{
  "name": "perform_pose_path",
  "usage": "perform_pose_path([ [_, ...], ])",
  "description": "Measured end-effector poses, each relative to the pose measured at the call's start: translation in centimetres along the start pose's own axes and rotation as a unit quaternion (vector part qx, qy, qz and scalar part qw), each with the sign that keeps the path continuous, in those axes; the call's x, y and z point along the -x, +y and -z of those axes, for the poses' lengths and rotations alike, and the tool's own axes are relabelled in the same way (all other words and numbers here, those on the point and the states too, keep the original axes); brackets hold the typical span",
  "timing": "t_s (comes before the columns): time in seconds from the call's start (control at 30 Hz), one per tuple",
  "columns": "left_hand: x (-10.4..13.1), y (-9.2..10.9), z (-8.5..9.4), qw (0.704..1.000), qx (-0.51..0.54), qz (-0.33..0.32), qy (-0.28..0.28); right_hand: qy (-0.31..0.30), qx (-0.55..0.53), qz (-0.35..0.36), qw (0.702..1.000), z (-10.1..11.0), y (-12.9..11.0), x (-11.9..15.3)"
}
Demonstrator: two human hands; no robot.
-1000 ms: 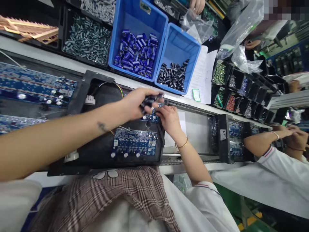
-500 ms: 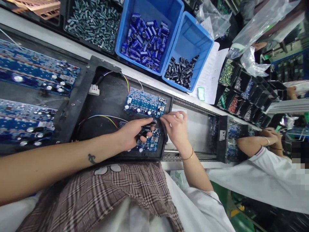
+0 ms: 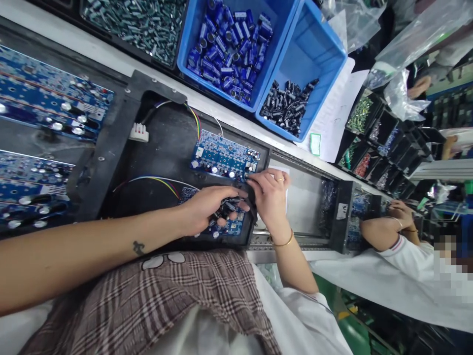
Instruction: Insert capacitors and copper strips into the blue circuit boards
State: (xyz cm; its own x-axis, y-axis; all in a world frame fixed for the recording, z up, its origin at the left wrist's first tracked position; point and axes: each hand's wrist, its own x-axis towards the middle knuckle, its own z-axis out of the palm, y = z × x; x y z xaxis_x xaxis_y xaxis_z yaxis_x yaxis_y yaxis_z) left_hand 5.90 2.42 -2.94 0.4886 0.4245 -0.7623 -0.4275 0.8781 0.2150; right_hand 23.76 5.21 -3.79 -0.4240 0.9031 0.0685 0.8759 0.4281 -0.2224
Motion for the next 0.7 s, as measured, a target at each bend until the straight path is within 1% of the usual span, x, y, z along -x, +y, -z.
perform_pose_path([
  [0.13, 0.1, -0.1, 0.1, 0.999, -0.015, -0.032, -0.014, -0.005, 0.008, 0.023, 1.000, 0.0, -0.2, 0.1],
  [0.27, 0.0, -0.1, 0.4, 0.999, -0.008, -0.049, 0.000, -0.012, 0.014, 0.077, 0.997, -0.3, 0.2, 0.2],
  [0.33, -0.1, 0.0, 0.5, 0.998, 0.000, -0.054, 0.010, -0.018, 0.012, 0.087, 0.996, -0.1, 0.2, 0.2],
  [0.37, -0.1, 0.0, 0.5, 0.998, 0.003, -0.055, 0.012, -0.012, 0.010, 0.078, 0.997, 0.1, 0.1, 0.4],
  [0.47, 0.0, 0.0, 0.4, 0.998, 0.007, -0.056, 0.010, 0.021, -0.009, 0.019, 1.000, 1.6, -1.1, 1.0],
  [0.57, 0.2, -0.2, 0.2, 0.998, 0.001, -0.063, -0.010, -0.001, -0.058, -0.002, 0.998, 2.9, -2.3, 1.7],
  [0.63, 0.2, -0.4, 0.1, 0.998, -0.006, -0.055, -0.020, -0.001, -0.053, -0.023, 0.998, 3.0, -2.2, 1.7],
  [0.7, 0.1, -0.5, 0.0, 0.999, -0.014, -0.041, -0.017, 0.023, -0.011, -0.057, 0.998, 2.5, -1.4, 1.1],
])
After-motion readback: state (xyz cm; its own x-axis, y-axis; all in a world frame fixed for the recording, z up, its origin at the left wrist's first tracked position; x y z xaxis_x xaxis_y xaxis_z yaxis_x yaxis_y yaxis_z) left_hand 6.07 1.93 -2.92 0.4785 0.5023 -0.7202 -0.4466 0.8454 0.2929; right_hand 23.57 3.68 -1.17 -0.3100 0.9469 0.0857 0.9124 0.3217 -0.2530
